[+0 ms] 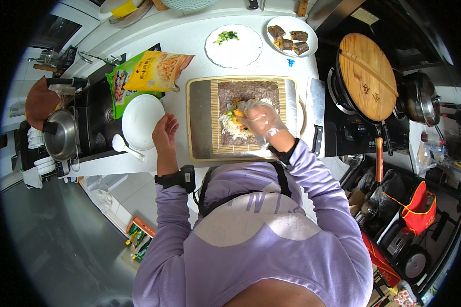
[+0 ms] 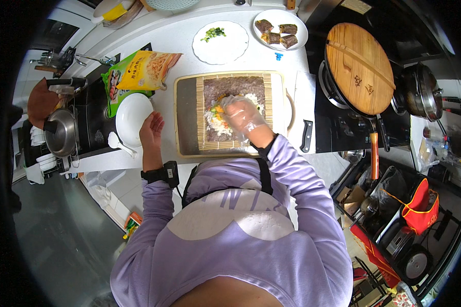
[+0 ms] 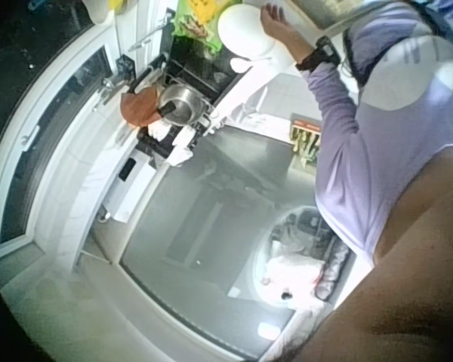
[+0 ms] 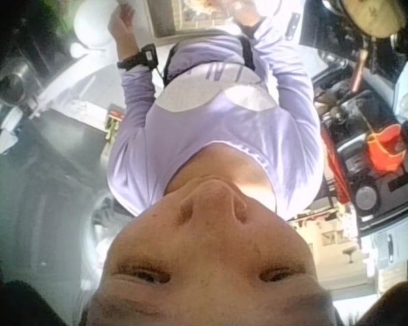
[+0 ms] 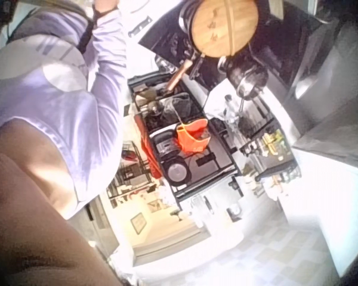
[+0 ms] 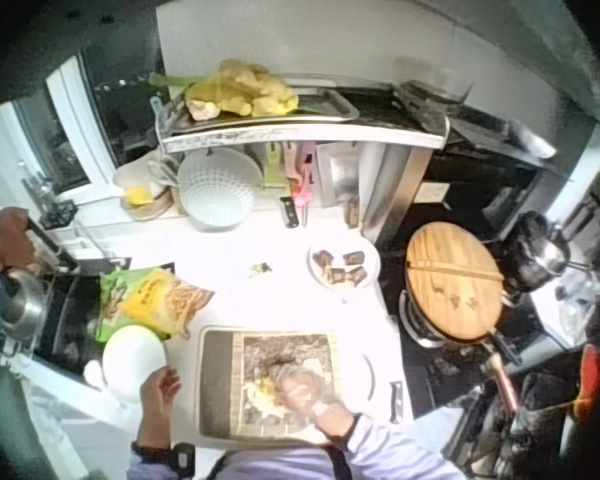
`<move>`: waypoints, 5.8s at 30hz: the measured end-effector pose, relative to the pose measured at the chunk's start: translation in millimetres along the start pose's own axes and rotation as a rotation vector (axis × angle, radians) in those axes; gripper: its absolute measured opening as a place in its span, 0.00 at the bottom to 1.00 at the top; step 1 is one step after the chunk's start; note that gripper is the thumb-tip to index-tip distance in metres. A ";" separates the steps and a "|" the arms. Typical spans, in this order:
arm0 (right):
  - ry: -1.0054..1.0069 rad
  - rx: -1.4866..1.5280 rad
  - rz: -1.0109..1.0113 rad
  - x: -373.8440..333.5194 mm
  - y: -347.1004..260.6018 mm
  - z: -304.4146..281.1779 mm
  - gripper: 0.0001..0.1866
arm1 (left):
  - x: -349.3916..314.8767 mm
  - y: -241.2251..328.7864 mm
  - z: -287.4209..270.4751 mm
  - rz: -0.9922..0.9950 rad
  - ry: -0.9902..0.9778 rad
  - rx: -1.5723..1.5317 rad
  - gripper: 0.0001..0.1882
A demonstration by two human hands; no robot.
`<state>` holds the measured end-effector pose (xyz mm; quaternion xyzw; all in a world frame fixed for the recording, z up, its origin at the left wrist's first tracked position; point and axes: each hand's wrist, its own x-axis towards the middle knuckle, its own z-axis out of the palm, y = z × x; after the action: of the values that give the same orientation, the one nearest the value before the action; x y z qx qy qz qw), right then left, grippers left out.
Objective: The person prepares a sushi roll by placing a sheet of nori on a bamboo mat, spreading rice over it, and adding chopped vegetables and shredded cheese. The person uses gloved hands to handle the ingredients and arranges them in layers on the nori.
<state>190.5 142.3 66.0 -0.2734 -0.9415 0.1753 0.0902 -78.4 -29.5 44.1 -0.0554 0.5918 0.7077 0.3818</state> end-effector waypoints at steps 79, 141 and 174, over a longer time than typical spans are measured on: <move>-0.206 -0.027 0.250 -15.9 40.4 -12.2 0.21 | -6.8 -17.0 13.8 -0.062 -0.094 0.101 0.10; 0.101 0.312 0.532 -49.5 71.6 -20.7 0.08 | -3.1 -16.8 18.5 -0.074 -0.139 0.065 0.09; -0.126 0.927 0.666 -30.1 92.7 -17.4 0.14 | -3.9 -14.1 16.2 -0.056 -0.100 0.043 0.09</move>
<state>265.0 203.9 44.7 -0.4761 -0.6330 0.6046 0.0845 -61.1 -17.1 39.7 -0.0283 0.5855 0.6856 0.4316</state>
